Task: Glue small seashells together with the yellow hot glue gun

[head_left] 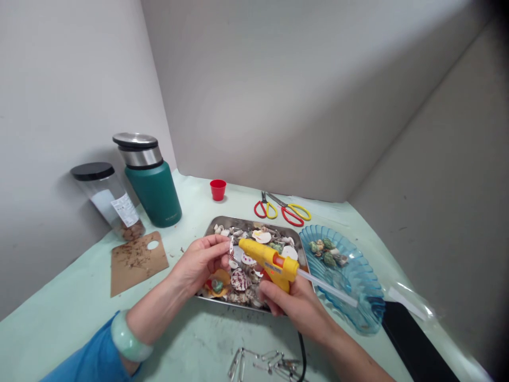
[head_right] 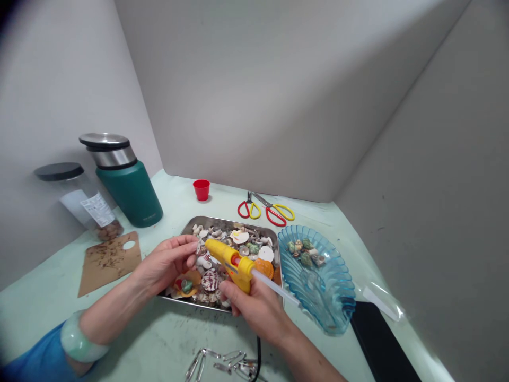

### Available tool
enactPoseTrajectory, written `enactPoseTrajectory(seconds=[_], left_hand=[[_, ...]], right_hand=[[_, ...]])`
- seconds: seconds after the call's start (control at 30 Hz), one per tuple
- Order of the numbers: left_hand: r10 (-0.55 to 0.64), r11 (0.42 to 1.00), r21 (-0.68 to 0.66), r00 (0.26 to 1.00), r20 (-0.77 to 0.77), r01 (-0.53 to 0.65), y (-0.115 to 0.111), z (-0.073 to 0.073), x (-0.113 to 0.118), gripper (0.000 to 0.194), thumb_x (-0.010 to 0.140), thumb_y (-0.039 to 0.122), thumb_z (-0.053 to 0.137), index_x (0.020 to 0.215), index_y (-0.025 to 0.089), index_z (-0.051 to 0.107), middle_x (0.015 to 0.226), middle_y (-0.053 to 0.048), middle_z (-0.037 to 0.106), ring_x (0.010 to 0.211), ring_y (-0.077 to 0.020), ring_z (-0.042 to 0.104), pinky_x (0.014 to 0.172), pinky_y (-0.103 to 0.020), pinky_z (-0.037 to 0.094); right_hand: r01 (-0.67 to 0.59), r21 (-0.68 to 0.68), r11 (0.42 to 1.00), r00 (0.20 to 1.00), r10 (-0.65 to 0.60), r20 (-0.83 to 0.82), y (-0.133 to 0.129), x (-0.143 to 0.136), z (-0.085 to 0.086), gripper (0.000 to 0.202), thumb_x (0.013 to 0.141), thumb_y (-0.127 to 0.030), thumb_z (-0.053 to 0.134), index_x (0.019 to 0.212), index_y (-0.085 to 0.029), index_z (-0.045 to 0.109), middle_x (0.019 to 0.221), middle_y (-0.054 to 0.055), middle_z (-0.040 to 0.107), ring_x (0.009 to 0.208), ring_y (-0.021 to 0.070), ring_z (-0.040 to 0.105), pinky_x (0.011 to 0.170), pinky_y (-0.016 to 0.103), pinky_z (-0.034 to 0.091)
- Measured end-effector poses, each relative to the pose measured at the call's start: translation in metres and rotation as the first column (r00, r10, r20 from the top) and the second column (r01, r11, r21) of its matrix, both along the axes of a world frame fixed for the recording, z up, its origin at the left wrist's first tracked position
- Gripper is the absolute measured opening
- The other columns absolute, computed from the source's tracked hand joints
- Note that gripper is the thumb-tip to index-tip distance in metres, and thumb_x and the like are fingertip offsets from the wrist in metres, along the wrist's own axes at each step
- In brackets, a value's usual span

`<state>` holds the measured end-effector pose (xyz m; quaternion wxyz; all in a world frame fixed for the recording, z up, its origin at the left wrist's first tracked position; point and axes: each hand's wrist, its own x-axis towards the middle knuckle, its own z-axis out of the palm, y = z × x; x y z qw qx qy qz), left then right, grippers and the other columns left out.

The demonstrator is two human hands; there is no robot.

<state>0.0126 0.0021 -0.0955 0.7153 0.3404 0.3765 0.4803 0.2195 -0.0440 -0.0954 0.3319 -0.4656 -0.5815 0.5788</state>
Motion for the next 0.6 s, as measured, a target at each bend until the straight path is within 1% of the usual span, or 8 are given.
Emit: enactPoseTrajectory(seconds=[0.13,0.27,0.43,0.53,0.6], left_hand=[[0.011,1.0,0.002,1.0,0.014,-0.011,0.0011,-0.0004,0.0009,0.017,0.068,0.022,0.073,0.078,0.013,0.062,0.048,0.002,0.059,0.043,-0.0054,0.052,0.047,-0.015,0.044],[0.005,1.0,-0.004,1.0,0.005,-0.005,0.0012,-0.0006,0.001,0.015,0.069,0.021,0.072,0.077,0.013,0.062,0.047,0.002,0.059,0.042,-0.0051,0.051,0.047,-0.014,0.044],[0.022,1.0,-0.002,1.0,0.015,-0.022,0.0004,-0.0003,0.0005,0.015,0.069,0.02,0.072,0.077,0.013,0.063,0.047,0.002,0.059,0.042,-0.005,0.051,0.046,-0.014,0.044],[0.037,0.999,0.0,0.999,0.026,-0.037,0.0009,-0.0001,0.0006,0.015,0.069,0.02,0.072,0.078,0.013,0.063,0.047,0.002,0.059,0.042,-0.0055,0.052,0.048,-0.016,0.046],[0.039,0.999,0.002,0.999,0.027,-0.039,0.0013,0.0002,0.0008,0.015,0.069,0.02,0.072,0.078,0.012,0.063,0.048,0.002,0.059,0.043,-0.0057,0.052,0.048,-0.016,0.046]], right_hand=[[0.021,0.011,1.0,1.0,-0.021,-0.01,-0.0006,0.0001,-0.0013,0.04,0.076,-0.055,0.058,0.072,-0.015,0.056,0.06,-0.001,0.052,0.047,0.0072,0.04,0.045,0.022,0.033],[-0.013,0.014,1.0,1.0,0.013,0.018,-0.0012,0.0008,-0.0014,0.039,0.078,-0.052,0.058,0.072,-0.014,0.057,0.056,-0.002,0.049,0.048,0.0081,0.04,0.047,0.022,0.033],[-0.024,0.016,1.0,0.999,0.023,0.028,-0.0001,0.001,-0.0005,0.037,0.079,-0.051,0.058,0.071,-0.014,0.057,0.054,-0.003,0.047,0.048,0.0086,0.04,0.046,0.022,0.032],[-0.025,0.028,0.999,0.997,0.023,0.078,-0.0002,0.0017,-0.0026,0.038,0.079,-0.051,0.057,0.07,-0.014,0.058,0.054,-0.002,0.046,0.05,0.0097,0.041,0.048,0.023,0.032],[-0.004,0.032,0.999,0.995,0.001,0.096,-0.001,0.0022,-0.0047,0.039,0.079,-0.051,0.056,0.071,-0.014,0.058,0.054,-0.002,0.047,0.05,0.0104,0.041,0.049,0.024,0.033]])
